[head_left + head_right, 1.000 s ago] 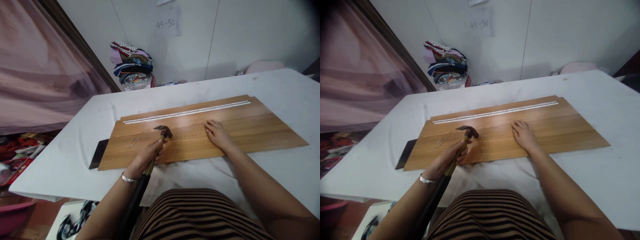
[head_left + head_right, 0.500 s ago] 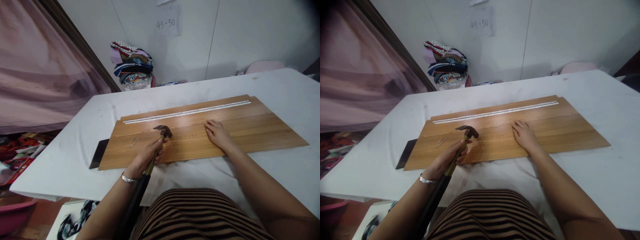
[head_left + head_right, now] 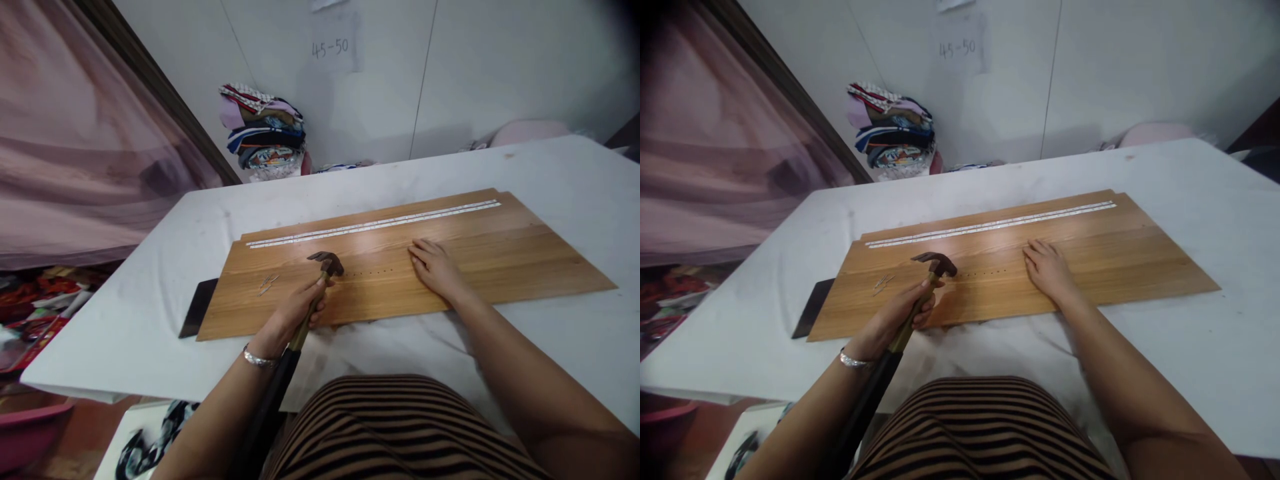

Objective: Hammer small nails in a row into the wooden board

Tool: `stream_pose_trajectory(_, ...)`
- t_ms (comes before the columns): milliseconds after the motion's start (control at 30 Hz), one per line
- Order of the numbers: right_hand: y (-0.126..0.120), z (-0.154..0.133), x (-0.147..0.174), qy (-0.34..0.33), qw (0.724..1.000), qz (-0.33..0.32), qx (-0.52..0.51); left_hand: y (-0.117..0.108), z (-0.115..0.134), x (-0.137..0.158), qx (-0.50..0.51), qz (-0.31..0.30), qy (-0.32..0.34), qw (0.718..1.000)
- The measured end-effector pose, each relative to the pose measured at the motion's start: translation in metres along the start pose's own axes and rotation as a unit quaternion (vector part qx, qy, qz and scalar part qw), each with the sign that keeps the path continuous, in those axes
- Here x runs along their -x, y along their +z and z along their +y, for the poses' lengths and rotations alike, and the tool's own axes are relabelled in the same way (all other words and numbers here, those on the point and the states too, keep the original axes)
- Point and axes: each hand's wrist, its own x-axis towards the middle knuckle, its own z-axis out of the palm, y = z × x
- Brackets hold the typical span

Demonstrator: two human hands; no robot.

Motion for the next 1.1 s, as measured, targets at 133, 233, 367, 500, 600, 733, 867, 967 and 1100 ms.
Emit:
stream_pose_trajectory(133,-0.0016,-0.0015,-0.0002,0.002,1.0,-0.001,0.007,-0.0005,-0.002,-0.0022,-0.023,0.007,-0.004,1.0)
stream_pose_trajectory(233,-0.0014,-0.0008,0.0,0.004,1.0,-0.003,0.005,0.0004,-0.0013,-0.0013,-0.021,0.004,0.002,1.0)
stream_pose_trajectory(367,-0.0004,0.0008,0.0002,0.006,1.0,-0.008,0.006,0.0017,0.0008,-0.0002,-0.018,0.002,0.006,1.0)
stream_pose_trajectory(500,-0.0003,0.0013,0.0002,0.007,1.0,-0.009,0.006,0.0013,0.0,-0.0017,-0.034,0.01,-0.009,0.999)
stream_pose_trajectory(600,-0.0009,0.001,-0.0001,0.005,1.0,-0.01,0.008,0.0013,-0.0006,-0.0015,-0.034,0.016,-0.009,0.999)
stream_pose_trajectory(733,-0.0008,0.0003,-0.0001,0.001,1.0,-0.006,0.008,0.0015,-0.0005,-0.0006,-0.019,0.005,0.003,1.0)
stream_pose_trajectory(867,-0.0004,-0.0003,0.0005,0.005,1.0,-0.004,0.007,-0.0006,-0.0032,-0.0036,-0.028,0.008,-0.005,1.0)
stream_pose_trajectory(967,-0.0007,-0.0008,0.0006,0.004,1.0,-0.001,0.01,-0.0027,-0.0056,-0.0056,-0.029,0.01,-0.008,0.999)
stream_pose_trajectory(1100,-0.0012,-0.0011,0.0003,0.001,1.0,0.0,0.013,-0.003,-0.0055,-0.0049,-0.031,0.005,0.002,1.0)
